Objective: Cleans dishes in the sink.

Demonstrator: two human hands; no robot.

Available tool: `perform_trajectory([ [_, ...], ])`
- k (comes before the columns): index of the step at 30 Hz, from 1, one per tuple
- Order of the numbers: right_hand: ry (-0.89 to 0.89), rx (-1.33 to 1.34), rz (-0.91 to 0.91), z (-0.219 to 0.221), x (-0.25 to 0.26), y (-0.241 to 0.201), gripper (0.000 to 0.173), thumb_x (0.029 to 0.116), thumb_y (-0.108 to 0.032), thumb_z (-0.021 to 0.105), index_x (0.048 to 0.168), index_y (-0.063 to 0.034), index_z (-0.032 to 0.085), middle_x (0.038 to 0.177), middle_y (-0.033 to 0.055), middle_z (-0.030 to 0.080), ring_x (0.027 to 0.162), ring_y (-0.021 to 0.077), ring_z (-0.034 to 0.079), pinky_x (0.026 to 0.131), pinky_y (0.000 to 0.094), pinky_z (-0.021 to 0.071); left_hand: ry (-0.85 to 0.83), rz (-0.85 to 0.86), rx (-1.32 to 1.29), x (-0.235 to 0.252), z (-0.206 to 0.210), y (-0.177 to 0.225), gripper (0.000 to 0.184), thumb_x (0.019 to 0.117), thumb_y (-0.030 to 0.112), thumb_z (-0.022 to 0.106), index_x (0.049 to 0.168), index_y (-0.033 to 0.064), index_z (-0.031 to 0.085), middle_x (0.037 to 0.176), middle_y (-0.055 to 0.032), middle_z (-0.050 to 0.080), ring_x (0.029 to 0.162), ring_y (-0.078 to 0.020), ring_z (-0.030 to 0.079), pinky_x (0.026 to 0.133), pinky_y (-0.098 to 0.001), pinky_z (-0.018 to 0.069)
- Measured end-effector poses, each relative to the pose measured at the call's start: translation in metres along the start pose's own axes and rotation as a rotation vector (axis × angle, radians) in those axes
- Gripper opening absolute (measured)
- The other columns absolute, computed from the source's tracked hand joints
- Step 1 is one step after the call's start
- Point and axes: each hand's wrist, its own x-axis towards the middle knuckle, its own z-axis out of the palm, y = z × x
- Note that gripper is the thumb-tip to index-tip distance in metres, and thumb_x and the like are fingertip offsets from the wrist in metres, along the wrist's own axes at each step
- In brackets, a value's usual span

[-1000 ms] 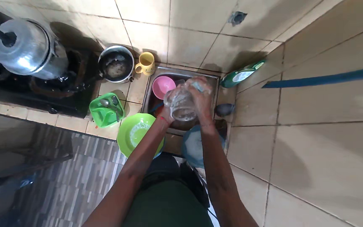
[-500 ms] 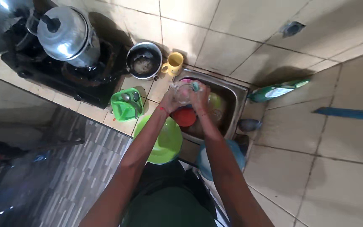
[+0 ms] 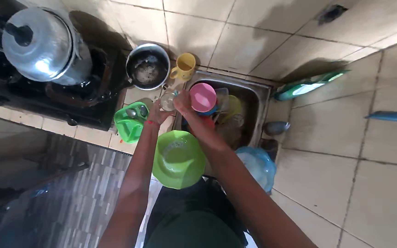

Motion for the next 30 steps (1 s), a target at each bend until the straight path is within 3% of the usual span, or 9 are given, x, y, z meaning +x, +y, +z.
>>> perform_trajectory([
  [5,0.001,0.11,-0.029,-0.009,0.003,0.002,0.051,0.0921,-0.033,0.076,0.126,0.0038,0.065,0.122,0.0266,0.066,0.117,0.0399,0.064,0.102,0.0562,0.0501,-0.031,0.117,0.325,0.002,-0.002,0.003,0.056,0.1053,0.003,0.05,0.156,0.0038,0.025,0.155,-0.0229,0.035,0.132,-0.0327,0.051,0.101,-0.0439,0.0527],
  [7,-0.002,0.214,0.036,-0.028,-0.015,0.009,0.056,0.0928,-0.042,0.075,0.125,0.0039,0.066,0.118,0.0257,0.067,0.108,0.0382,0.067,0.096,0.0552,0.0537,-0.039,0.143,0.365,0.007,-0.006,0.002,0.063,0.1015,-0.002,0.055,0.157,0.0023,0.026,0.156,-0.0247,0.036,0.132,-0.035,0.053,0.102,-0.0454,0.0542],
  [9,0.031,0.265,0.114,-0.051,-0.037,0.033,0.056,0.0943,-0.046,0.071,0.114,0.0062,0.067,0.109,0.026,0.068,0.1,0.0383,0.069,0.09,0.057,0.0555,-0.03,0.07,0.167,0.008,-0.002,0.002,0.05,0.1097,0.012,0.041,0.156,0.0053,0.025,0.157,-0.0224,0.034,0.134,-0.0343,0.05,0.103,-0.0468,0.0515],
  [11,0.053,0.231,0.159,-0.076,-0.06,0.075,0.046,0.0991,-0.037,0.066,0.113,0.0066,0.068,0.112,0.0265,0.069,0.104,0.0387,0.068,0.095,0.0571,0.0538,-0.006,0.024,0.046,0.003,0.002,0.004,0.047,0.1111,0.021,0.036,0.154,0.0058,0.025,0.154,-0.0222,0.035,0.131,-0.0342,0.05,0.102,-0.0474,0.0505],
  [14,0.039,0.01,0.156,-0.113,-0.092,0.152,0.031,0.1017,-0.02,0.06,0.122,0.0021,0.069,0.124,0.0262,0.067,0.118,0.0415,0.064,0.102,0.062,0.0477,-0.004,0.104,0.294,-0.015,-0.003,0.004,0.049,0.1097,0.011,0.037,0.155,0.0002,0.025,0.156,-0.0248,0.033,0.131,-0.0324,0.05,0.105,-0.0435,0.0476],
  [17,-0.142,-0.307,0.407,-0.136,-0.117,0.178,0.045,0.1037,-0.02,0.058,0.139,0.0069,0.055,0.139,0.0361,0.054,0.128,0.0557,0.052,0.102,0.0731,0.0395,0.061,0.154,0.293,-0.031,0.001,0.002,0.047,0.1102,0.015,0.036,0.153,-0.0018,0.026,0.154,-0.024,0.036,0.129,-0.0297,0.051,0.105,-0.0392,0.0469],
  [19,-0.266,-0.44,0.462,-0.127,-0.114,0.205,0.044,0.1044,-0.019,0.057,0.139,0.0091,0.054,0.141,0.0361,0.053,0.129,0.0557,0.052,0.102,0.0722,0.0404,0.032,0.173,0.259,-0.04,0.008,-0.001,0.047,0.1112,0.019,0.032,0.153,-0.0014,0.026,0.151,-0.0227,0.039,0.127,-0.028,0.054,0.104,-0.0374,0.0482],
  [25,-0.414,-0.431,0.419,-0.114,-0.1,0.227,0.04,0.1078,-0.017,0.049,0.14,0.0069,0.056,0.147,0.0308,0.051,0.139,0.0492,0.046,0.112,0.0671,0.034,-0.09,0.155,0.35,-0.076,0.034,-0.005,0.045,0.1088,0.02,0.04,0.151,0.0048,0.037,0.145,-0.0165,0.051,0.123,-0.0234,0.06,0.104,-0.0352,0.0502],
  [30,-0.536,-0.603,0.359,-0.112,-0.096,0.223,0.038,0.106,-0.016,0.051,0.135,0.0076,0.058,0.142,0.0297,0.056,0.133,0.0482,0.053,0.105,0.0679,0.0413,-0.179,0.144,0.355,-0.085,0.032,-0.016,0.042,0.1096,0.022,0.037,0.148,0.0058,0.044,0.142,-0.0119,0.056,0.123,-0.021,0.061,0.105,-0.0345,0.0494],
])
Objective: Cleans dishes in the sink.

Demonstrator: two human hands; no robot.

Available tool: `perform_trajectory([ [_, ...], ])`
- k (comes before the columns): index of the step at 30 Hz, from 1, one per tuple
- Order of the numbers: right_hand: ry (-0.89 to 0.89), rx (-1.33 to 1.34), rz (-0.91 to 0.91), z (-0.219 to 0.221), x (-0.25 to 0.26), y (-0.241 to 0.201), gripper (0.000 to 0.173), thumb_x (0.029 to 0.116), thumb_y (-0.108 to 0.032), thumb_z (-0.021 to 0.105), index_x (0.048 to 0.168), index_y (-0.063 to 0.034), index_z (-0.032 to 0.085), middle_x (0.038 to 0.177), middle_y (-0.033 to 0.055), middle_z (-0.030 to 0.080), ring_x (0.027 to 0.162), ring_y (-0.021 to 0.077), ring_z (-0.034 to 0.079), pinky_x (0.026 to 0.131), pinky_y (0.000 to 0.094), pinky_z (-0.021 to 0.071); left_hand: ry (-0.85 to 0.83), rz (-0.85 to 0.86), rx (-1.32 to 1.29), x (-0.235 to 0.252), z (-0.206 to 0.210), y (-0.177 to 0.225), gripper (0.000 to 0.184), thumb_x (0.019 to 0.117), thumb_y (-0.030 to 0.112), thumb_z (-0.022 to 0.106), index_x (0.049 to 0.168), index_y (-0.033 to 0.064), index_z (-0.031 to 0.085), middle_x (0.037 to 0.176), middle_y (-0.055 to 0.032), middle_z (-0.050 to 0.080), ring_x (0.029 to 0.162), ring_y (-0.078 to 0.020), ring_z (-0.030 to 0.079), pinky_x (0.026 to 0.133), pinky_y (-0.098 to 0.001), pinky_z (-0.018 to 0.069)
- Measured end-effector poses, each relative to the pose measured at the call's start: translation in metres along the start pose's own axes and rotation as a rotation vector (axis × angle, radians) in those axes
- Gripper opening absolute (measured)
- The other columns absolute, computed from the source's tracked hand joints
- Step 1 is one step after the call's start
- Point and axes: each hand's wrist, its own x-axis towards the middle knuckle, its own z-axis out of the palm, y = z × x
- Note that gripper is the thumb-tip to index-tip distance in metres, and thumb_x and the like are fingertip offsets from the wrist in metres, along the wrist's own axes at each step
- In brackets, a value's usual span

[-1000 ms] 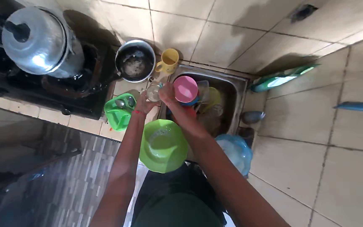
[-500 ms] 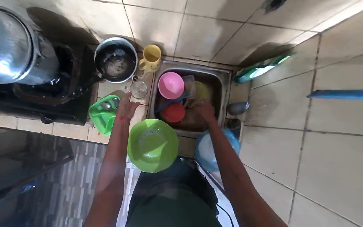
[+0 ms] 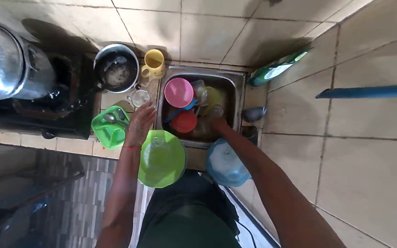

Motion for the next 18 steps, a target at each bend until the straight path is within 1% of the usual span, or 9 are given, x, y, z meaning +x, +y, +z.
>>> perform_trajectory([
  [3,0.041,-0.069,-0.055,0.004,0.005,0.008,0.036,0.102,-0.015,0.059,0.129,0.0086,0.062,0.137,0.031,0.059,0.128,0.0501,0.055,0.101,0.069,0.0433,-0.022,-0.02,0.013,0.001,0.005,-0.005,0.042,0.1102,0.021,0.033,0.147,0.0037,0.043,0.139,-0.0124,0.059,0.121,-0.0194,0.062,0.105,-0.0334,0.0491],
  [6,-0.019,-0.144,-0.143,-0.009,-0.012,0.012,0.04,0.105,-0.013,0.054,0.141,0.0043,0.054,0.148,0.0278,0.051,0.137,0.047,0.048,0.11,0.0645,0.0393,-0.021,-0.031,0.015,0.001,0.012,-0.007,0.041,0.1099,0.018,0.033,0.145,0.0021,0.045,0.137,-0.0133,0.06,0.119,-0.0195,0.063,0.103,-0.0333,0.0498],
  [10,0.244,-0.174,-0.319,0.011,0.007,0.026,0.031,0.1037,-0.008,0.053,0.13,0.0069,0.061,0.128,0.0323,0.062,0.119,0.0523,0.059,0.098,0.0687,0.0449,-0.03,-0.048,0.013,0.001,0.018,-0.01,0.039,0.1105,0.02,0.034,0.144,0.0024,0.046,0.136,-0.0125,0.061,0.119,-0.0185,0.063,0.103,-0.0328,0.0498],
  [11,0.477,-0.124,-0.461,0.022,-0.003,0.038,0.027,0.1041,-0.009,0.052,0.119,0.0083,0.067,0.114,0.033,0.067,0.107,0.0531,0.064,0.093,0.0685,0.0478,-0.043,-0.043,0.023,0.001,0.019,-0.011,0.04,0.1108,0.021,0.033,0.143,0.002,0.047,0.135,-0.0124,0.061,0.118,-0.0181,0.064,0.103,-0.0326,0.0499],
  [12,0.871,-0.016,-0.672,0.036,-0.017,0.046,0.021,0.0996,-0.007,0.057,0.099,0.0083,0.072,0.093,0.0312,0.07,0.086,0.0518,0.068,0.079,0.0678,0.0528,-0.057,-0.036,0.032,0.002,0.021,-0.012,0.04,0.1106,0.021,0.034,0.142,0.0019,0.048,0.134,-0.0122,0.062,0.117,-0.0181,0.064,0.103,-0.0327,0.0503],
  [14,0.284,0.046,-0.412,-0.059,-0.17,0.001,0.032,0.1063,-0.006,0.05,0.132,0.0108,0.061,0.137,0.0309,0.06,0.131,0.0474,0.055,0.113,0.0575,0.0394,-0.09,-0.031,0.069,0.002,0.024,-0.014,0.04,0.1104,0.023,0.033,0.142,0.0028,0.05,0.132,-0.0111,0.063,0.117,-0.0179,0.064,0.102,-0.0332,0.0509],
  [15,-0.13,-0.042,-0.224,-0.124,-0.235,-0.032,0.045,0.1104,-0.009,0.041,0.153,0.0051,0.039,0.162,0.0226,0.036,0.151,0.0372,0.033,0.123,0.048,0.0257,-0.108,-0.034,0.094,0.001,0.026,-0.016,0.041,0.1102,0.024,0.033,0.142,0.0038,0.05,0.133,-0.0103,0.063,0.117,-0.0178,0.064,0.102,-0.0337,0.0508],
  [16,-0.086,0.039,-0.214,-0.138,-0.268,-0.042,0.044,0.1085,-0.006,0.045,0.15,0.0082,0.042,0.159,0.0254,0.04,0.149,0.039,0.036,0.122,0.0484,0.0275,-0.124,-0.041,0.116,0.001,0.03,-0.018,0.042,0.11,0.025,0.033,0.142,0.0045,0.05,0.134,-0.01,0.063,0.118,-0.018,0.064,0.102,-0.0342,0.0508],
  [18,0.308,0.289,-0.365,-0.112,-0.27,-0.036,0.031,0.1011,0.001,0.057,0.127,0.0176,0.059,0.131,0.0367,0.06,0.128,0.0499,0.056,0.113,0.0558,0.0386,-0.147,-0.068,0.148,0.001,0.041,-0.024,0.043,0.1096,0.025,0.032,0.143,0.0048,0.049,0.135,-0.0109,0.061,0.117,-0.0185,0.063,0.1,-0.035,0.0507],
])
